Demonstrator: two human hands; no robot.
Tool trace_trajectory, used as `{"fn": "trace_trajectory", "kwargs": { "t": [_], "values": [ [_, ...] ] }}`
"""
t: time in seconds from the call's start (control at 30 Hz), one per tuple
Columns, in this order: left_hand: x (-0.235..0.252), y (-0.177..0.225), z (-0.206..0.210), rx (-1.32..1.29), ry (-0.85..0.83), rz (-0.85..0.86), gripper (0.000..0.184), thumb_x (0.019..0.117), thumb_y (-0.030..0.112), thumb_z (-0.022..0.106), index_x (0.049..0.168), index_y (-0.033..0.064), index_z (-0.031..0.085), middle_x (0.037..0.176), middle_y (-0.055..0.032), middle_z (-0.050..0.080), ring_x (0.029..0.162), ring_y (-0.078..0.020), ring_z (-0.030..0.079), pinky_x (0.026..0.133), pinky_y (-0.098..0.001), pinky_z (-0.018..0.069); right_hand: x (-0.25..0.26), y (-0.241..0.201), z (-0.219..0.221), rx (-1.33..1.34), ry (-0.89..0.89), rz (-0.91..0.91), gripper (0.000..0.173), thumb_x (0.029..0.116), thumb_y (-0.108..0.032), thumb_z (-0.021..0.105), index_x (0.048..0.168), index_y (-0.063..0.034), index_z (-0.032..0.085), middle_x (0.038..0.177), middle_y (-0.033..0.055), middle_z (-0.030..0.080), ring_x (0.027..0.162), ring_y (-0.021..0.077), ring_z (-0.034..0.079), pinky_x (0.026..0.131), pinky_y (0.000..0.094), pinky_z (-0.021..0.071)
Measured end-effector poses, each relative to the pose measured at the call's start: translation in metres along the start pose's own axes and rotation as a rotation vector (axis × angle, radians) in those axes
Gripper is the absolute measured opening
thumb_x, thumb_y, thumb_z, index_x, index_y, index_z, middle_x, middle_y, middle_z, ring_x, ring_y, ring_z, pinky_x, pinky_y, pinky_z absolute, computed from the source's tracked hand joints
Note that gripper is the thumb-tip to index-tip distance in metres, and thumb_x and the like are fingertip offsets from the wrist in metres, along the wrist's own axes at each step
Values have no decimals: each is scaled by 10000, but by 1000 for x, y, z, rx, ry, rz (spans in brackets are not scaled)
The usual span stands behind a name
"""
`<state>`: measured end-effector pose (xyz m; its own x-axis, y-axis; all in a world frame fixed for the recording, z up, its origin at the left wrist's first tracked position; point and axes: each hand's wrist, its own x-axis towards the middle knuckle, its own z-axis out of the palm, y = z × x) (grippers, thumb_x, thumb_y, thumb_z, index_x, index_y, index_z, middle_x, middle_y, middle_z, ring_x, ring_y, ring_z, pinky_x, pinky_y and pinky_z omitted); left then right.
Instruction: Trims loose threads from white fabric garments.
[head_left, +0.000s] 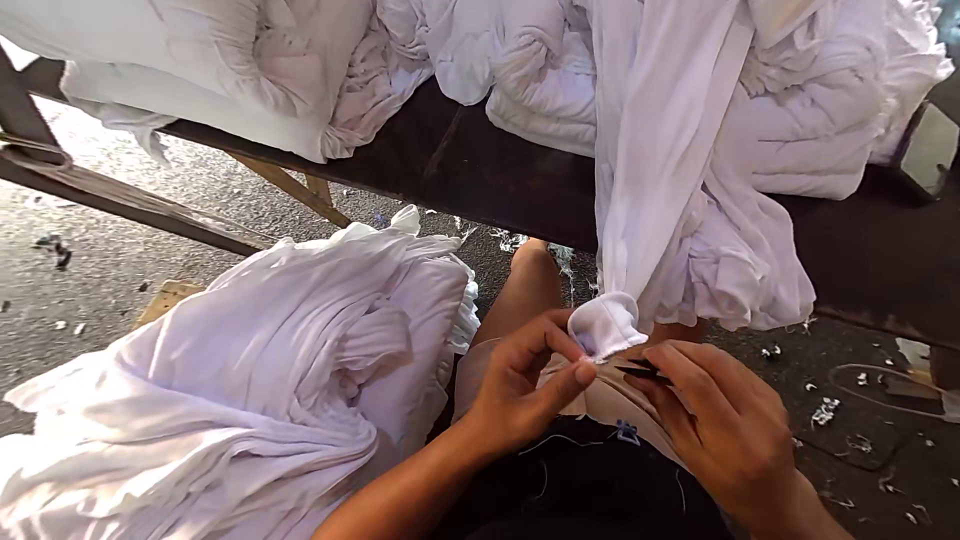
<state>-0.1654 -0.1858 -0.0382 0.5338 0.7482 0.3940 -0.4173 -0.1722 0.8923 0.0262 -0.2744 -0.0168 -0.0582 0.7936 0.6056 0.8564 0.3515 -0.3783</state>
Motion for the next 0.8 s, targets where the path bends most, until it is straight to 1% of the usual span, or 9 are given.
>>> {"fn": "trace_trajectory", "kwargs": {
  "t": [0.23,0.3,0.37,0.47,0.57,0.67,0.73,0.77,0.8],
  "values": [
    [-11,-1,2,182,-77,88,92,978,195,681,997,110,649,1302,-19,620,1240,-90,585,1038,-302,521,4,4,8,94,9,-20,215,1051,-223,583,1085,-41,692,916,99,710,840,155,679,768,245,545],
    [-11,-2,1,80,-49,6,92,978,202,683,1026,127,660,1225,48,624,1166,-26,591,984,-234,527,9,21,12,288,11,136,277,1052,-274,581,1107,-15,664,977,89,677,848,38,641,772,145,532],
    [-11,-5,3,5,39,-145,206,925,114,722,1090,112,598,1080,91,685,1004,-4,666,886,-232,579,12,40,22,564,-103,345,391,1005,-297,637,1196,44,636,1075,74,645,768,-47,547,657,99,468],
    [-5,-13,-2,260,39,-390,413,866,29,705,1201,-41,475,941,-5,672,846,-44,680,775,-239,585,14,46,32,692,-446,475,308,950,-159,665,1170,55,637,931,64,683,726,30,599,664,200,512],
    [9,-23,-16,843,-65,-495,510,816,62,718,1266,-95,535,751,-82,630,643,-175,602,620,-347,519,4,28,39,462,-431,220,132,861,-79,687,958,10,701,726,105,675,621,168,649,579,315,549],
    [37,-8,-27,961,-430,-632,380,950,157,661,1249,-76,627,938,-228,713,896,-391,705,834,-591,538,3,6,34,345,-342,-160,135,814,-118,727,913,-46,670,726,73,661,587,180,660,517,312,552],
    [46,13,-44,752,-312,-364,195,939,153,663,1029,-9,723,889,-88,728,850,-175,706,813,-392,573,11,4,30,453,-403,-307,117,864,-97,697,972,-61,667,792,74,664,637,180,662,543,301,544],
    [52,30,-55,559,-63,-239,134,937,159,633,980,59,711,901,39,717,874,-20,675,842,-245,563,17,8,27,515,-447,-313,123,886,-82,691,1006,-65,670,851,83,689,691,183,684,583,312,560],
    [65,46,-62,298,242,-78,111,937,141,569,942,134,680,900,86,716,879,1,672,834,-223,568,23,15,26,534,-453,-274,130,890,-76,692,1019,-74,673,897,85,695,726,181,687,605,326,568]
  ]
}}
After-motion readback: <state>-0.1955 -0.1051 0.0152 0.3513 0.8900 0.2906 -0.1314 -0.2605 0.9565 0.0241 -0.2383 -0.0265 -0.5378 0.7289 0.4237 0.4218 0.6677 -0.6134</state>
